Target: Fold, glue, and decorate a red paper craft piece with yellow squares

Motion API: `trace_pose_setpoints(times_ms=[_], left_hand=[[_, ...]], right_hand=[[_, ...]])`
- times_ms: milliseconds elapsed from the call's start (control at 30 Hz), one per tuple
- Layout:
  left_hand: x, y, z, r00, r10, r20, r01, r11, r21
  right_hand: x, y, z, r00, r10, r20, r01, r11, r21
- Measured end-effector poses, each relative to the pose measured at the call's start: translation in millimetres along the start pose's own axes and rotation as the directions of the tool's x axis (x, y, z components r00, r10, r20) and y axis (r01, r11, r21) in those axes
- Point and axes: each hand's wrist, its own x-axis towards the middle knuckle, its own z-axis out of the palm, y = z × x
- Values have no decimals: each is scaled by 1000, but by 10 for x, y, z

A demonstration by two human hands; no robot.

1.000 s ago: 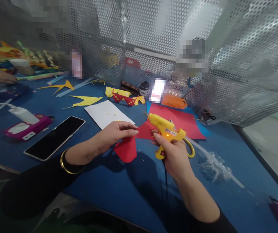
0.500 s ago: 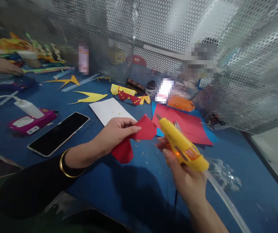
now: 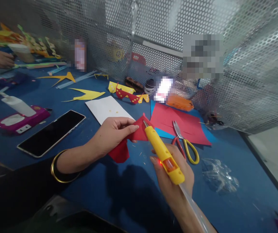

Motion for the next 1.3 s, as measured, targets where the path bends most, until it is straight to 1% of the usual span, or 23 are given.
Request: trace_pose_setpoints(times_ms=[100, 267, 400, 533, 667, 800, 1067, 1300], left_hand=[[1, -24, -3, 1000, 11, -7, -10, 1000, 12], [10, -56, -10, 999, 37, -26, -36, 999, 30], [9, -55, -13, 998, 49, -26, -48, 998, 45], [5, -65, -13, 998, 59, 2, -59, 996, 61], [-4, -70, -6, 998, 61, -4, -60, 994, 89], [-7, -70, -5, 998, 66, -8, -65, 992, 105], [-9, -81, -19, 994, 110, -19, -105, 979, 177], [-11, -73, -13, 995, 94, -15, -90, 983, 161]], right_hand=[[-8, -13, 17, 999, 31, -26, -30, 999, 29], [14, -34, 3, 999, -40, -3, 40, 999, 4], [23, -51, 0, 999, -33, -16, 32, 999, -36], [18, -44, 6, 999, -38, 4, 39, 996, -74], [18, -29, 17, 999, -53, -1, 52, 994, -100], [22, -34, 20, 997, -73, -11, 72, 992, -101], [20, -36, 18, 998, -62, -15, 60, 991, -121], [33, -31, 18, 997, -74, -10, 73, 990, -123]])
